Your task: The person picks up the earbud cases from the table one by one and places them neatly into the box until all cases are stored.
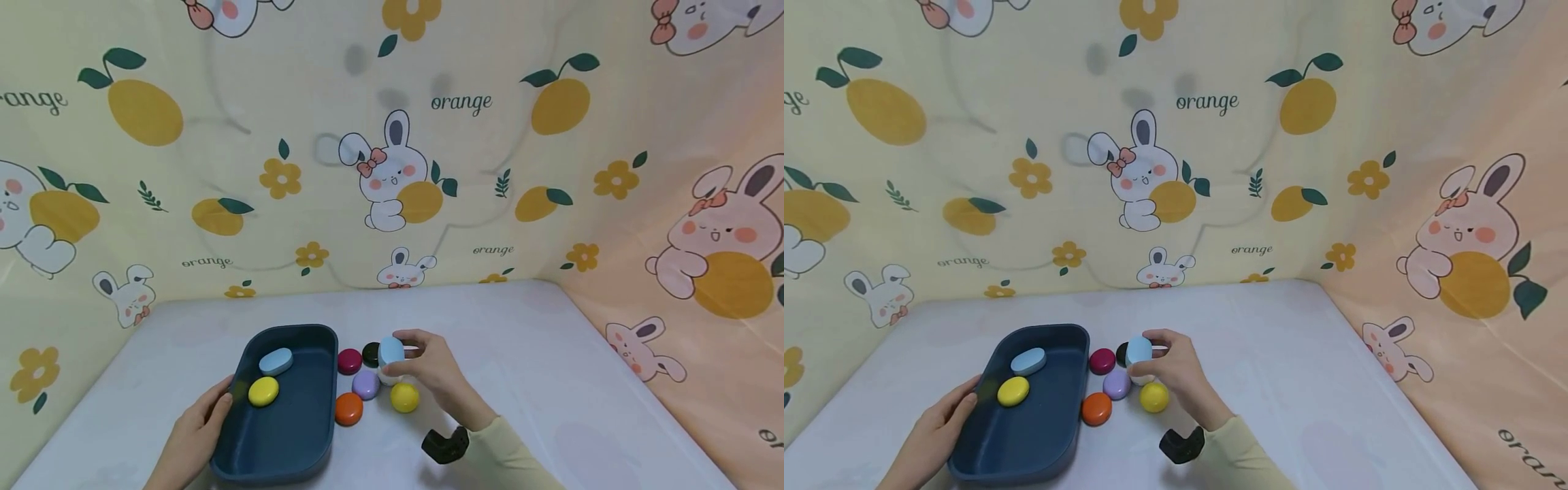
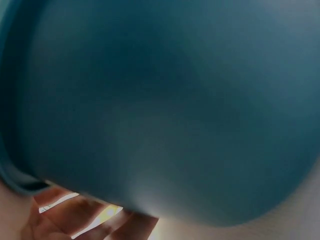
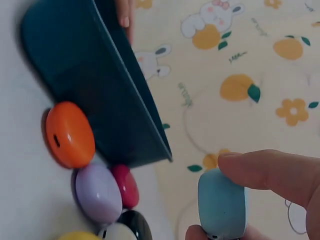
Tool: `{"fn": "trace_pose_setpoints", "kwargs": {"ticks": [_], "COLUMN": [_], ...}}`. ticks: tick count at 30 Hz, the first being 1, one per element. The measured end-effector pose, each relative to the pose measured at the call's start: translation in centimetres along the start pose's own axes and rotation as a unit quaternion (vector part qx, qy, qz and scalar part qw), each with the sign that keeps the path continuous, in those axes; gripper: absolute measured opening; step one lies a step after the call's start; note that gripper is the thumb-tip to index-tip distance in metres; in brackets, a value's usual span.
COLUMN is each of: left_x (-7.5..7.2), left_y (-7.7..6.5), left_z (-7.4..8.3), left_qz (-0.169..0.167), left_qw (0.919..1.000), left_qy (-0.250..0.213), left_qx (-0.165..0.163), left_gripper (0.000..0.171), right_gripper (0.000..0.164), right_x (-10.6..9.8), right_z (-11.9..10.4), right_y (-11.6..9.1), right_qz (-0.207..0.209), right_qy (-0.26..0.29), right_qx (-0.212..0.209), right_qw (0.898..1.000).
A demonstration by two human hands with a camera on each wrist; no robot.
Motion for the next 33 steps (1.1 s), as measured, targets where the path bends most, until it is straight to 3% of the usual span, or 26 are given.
{"fn": "trace_pose_setpoints", "kwargs": {"ticks": [13,24,33], "left_x": [0.1,-0.2,-0.2], "left_y": [0.2,0.1,0.1], "left_z": [0.2,0.0,0.1], "left_qz": [0.001,0.011,0.021], "left_qw": [1.0000,0.9999,0.9996], "left_qy": [0.004,-0.002,-0.001], "left_qx": [0.001,0.006,0.020], "left_gripper": [0.062,0.064,0.061], "right_gripper": [0.060,0.057,0.055], "right_x": [2.8,7.1,11.8], "right_z": [-1.8,-3.9,-4.6], "right_y": [0.1,2.7,3.6], "right_qz": [-0.040,-0.082,-0.140], "right_qy": [0.024,0.037,-0.061], "right_qx": [-0.018,-0.041,-0.052], "right_qw": [0.999,0.995,0.987]}}
Point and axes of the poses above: each hand's wrist, its own y-axis towards the middle knuckle, its own x-axis out of the palm, z = x × y, the point moved 10 cm from there along y, towards the middle knuckle, and after that the axes turned 4 degrees about -z, right-handed, at the moved point
